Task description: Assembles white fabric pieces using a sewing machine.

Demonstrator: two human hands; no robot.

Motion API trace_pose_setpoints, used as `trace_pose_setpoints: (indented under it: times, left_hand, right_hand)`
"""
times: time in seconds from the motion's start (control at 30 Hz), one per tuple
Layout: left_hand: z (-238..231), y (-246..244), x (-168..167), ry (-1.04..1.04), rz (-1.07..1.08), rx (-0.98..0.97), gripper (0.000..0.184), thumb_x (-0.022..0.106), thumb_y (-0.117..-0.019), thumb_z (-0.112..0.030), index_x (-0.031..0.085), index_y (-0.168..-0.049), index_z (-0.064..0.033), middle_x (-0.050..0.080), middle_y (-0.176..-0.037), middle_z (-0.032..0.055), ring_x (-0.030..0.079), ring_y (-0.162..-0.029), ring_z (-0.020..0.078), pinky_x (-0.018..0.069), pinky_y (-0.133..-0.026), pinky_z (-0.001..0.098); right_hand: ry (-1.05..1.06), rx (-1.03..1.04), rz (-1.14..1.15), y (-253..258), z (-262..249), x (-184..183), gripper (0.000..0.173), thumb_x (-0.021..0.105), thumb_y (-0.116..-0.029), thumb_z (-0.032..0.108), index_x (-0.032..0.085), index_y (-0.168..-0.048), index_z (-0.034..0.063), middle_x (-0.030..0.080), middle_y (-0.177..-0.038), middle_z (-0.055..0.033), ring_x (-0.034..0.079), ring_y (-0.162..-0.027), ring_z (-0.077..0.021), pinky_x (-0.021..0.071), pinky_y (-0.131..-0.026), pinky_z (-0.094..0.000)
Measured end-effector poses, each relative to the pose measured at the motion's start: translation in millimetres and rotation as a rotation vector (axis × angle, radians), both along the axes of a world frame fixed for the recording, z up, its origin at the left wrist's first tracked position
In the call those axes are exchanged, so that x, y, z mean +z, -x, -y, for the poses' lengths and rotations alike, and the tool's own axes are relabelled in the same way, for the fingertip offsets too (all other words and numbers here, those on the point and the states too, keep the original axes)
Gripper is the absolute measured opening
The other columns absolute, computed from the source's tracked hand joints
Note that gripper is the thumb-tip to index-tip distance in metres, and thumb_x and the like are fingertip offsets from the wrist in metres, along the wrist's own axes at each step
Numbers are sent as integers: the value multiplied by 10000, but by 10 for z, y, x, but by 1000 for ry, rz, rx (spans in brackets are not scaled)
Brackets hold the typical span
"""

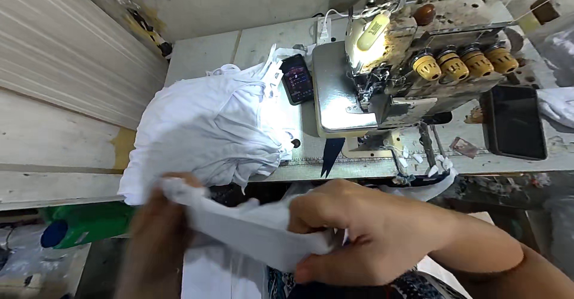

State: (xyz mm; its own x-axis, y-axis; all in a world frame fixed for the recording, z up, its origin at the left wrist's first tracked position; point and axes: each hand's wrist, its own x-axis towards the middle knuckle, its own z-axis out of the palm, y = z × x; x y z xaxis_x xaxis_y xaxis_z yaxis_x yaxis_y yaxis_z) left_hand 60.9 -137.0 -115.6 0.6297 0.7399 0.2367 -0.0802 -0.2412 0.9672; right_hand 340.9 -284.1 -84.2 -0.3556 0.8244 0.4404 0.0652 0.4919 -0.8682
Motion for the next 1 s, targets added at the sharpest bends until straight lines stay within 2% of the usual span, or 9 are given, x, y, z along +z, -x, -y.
trace_pose_setpoints:
  times: [0.13,0.2,0.23,0.3,0.37,0.43,0.53,0.77,1.0]
  left_hand:
    - [-810,313,675,-369,-50,323,147,528,-1028,-129,670,-1055,-159,685,-949,-133,636,-861,-59,512,-767,110]
    - [-1359,124,766,-661,9,216,172,532,-1019,-75,701,-1027,-112,699,-964,-109,626,-906,-64,492,-821,115]
    - [-1559,-126,810,-837,41,67,182,520,-1047,-94,666,-1156,-95,666,-1080,-95,605,-1015,-51,480,-906,147]
    - [-1388,-986,944,-983,160,-76,175,588,-1043,-151,643,-1188,-72,661,-1115,-107,605,-1041,-49,496,-914,161]
    - [-669,-1762,1016,-838,64,-75,104,657,-984,-186,650,-1014,-86,649,-946,-181,595,-896,-136,505,-824,100]
    - [-420,-2097,782,-782,-105,-355,152,657,-969,-156,670,-1001,-8,660,-929,-33,599,-868,-35,507,-822,171]
    - [-295,-2287,235,-684,-226,-639,141,681,-938,-127,706,-982,4,689,-910,73,643,-878,94,530,-834,270]
    - [-243,-2205,31,-469,-276,-637,114,685,-956,-147,688,-967,-34,662,-835,-29,611,-788,-39,499,-751,113]
    - [-135,-2208,-12,-454,-224,-585,96,701,-941,-112,687,-978,-25,667,-852,-17,620,-804,-31,508,-769,114]
  right_hand:
    - [-119,-175,57,114,-108,75,82,625,-957,57,612,-910,-8,551,-690,-45,512,-627,-67,399,-562,-182]
    - [-145,-319,15,103,-83,17,91,610,-967,49,617,-904,-17,583,-716,-47,547,-666,-32,438,-604,-145]
    - [-124,-382,-23,67,-56,-47,110,611,-985,73,609,-918,-14,592,-727,-28,554,-677,6,452,-621,-119]
    - [-39,-461,-102,-67,18,-246,170,634,-1006,167,583,-1053,12,634,-777,29,595,-708,57,510,-651,-109]
    - [78,-540,-147,-228,90,-471,379,673,-975,336,553,-1235,89,696,-861,109,638,-781,78,546,-709,-131]
    - [145,-623,-180,-368,136,-657,531,700,-940,406,533,-1328,85,700,-1000,97,653,-922,30,558,-830,-194]
    - [210,-787,-231,-484,158,-820,321,697,-938,169,574,-1209,48,699,-925,54,667,-820,-2,580,-762,-211]
    - [218,-872,-230,-545,144,-892,59,622,-995,116,640,-1042,85,612,-700,97,560,-599,40,487,-576,-128]
    - [-106,-1070,-25,-530,158,-957,281,730,-928,183,531,-1059,33,604,-1218,-78,621,-812,-7,551,-696,-171]
